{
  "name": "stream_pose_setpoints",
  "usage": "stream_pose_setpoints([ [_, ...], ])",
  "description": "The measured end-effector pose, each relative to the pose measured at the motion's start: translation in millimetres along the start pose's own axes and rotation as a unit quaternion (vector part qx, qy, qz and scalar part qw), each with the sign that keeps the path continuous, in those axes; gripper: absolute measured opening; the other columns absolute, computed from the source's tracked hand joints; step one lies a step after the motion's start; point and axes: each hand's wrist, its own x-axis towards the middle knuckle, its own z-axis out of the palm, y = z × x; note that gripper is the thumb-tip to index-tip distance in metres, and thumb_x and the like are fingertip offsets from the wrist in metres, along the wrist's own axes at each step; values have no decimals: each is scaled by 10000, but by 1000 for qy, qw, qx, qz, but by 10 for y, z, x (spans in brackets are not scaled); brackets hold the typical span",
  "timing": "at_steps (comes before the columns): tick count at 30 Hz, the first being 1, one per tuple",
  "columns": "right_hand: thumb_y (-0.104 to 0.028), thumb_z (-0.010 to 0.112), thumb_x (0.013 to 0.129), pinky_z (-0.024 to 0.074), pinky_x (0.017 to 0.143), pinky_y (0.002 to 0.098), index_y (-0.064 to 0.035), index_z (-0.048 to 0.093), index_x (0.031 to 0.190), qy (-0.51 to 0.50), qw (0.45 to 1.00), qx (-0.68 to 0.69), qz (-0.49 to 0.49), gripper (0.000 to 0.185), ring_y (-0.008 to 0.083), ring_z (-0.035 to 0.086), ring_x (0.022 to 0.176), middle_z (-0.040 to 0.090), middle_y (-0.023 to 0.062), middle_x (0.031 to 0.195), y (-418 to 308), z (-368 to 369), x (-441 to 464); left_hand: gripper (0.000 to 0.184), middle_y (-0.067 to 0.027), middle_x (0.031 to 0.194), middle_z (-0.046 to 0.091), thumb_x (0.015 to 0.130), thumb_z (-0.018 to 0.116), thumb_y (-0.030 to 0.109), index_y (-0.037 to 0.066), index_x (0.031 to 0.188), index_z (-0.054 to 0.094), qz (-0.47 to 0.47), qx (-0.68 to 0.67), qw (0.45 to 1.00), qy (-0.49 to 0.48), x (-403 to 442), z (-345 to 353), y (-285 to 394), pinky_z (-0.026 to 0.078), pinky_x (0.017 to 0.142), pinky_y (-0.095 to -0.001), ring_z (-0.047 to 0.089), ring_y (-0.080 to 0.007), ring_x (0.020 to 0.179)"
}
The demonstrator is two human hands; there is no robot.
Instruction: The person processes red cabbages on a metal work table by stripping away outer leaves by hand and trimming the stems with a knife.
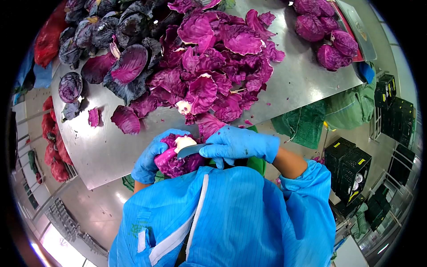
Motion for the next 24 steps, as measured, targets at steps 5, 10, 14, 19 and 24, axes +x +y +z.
stream_pose_setpoints([
  [5,-312,669,862,498,628,310,-96,671,1107,292,923,-168,-188,326,196,627,682,669,87,838,-88,197,-78,684,-154,1226,595,758,648,419,-38,1255,539,-26,-41,998,38,-19,-21,-51,412,1028,-361,574,-240,1140],
  [10,-281,728,819,506,712,312,-147,497,1388,351,876,-214,-252,629,223,600,850,609,85,1059,-91,448,183,654,-145,1216,596,789,659,396,-28,1267,521,14,-28,987,158,-55,79,-93,439,994,-358,587,-223,1100],
  [14,-330,694,847,501,715,362,-158,469,1405,400,837,-261,-268,626,244,593,830,548,92,1074,-18,564,308,590,-143,1192,600,801,681,312,-21,1261,520,70,-21,968,238,-95,192,-32,462,965,-345,590,-208,1072],
  [19,-284,714,837,477,697,357,-98,600,1167,404,868,-118,-262,396,225,571,769,547,92,940,12,520,367,564,-136,1178,605,792,709,230,-18,1260,518,90,0,958,271,-62,241,9,470,953,-326,594,-199,1058],
  [24,-355,681,875,469,711,336,-27,616,989,242,959,-19,-147,354,163,573,777,596,77,829,-228,184,229,554,-134,1168,609,782,723,189,-7,1260,522,48,72,959,271,-55,163,30,484,930,-319,601,-194,1042],
])
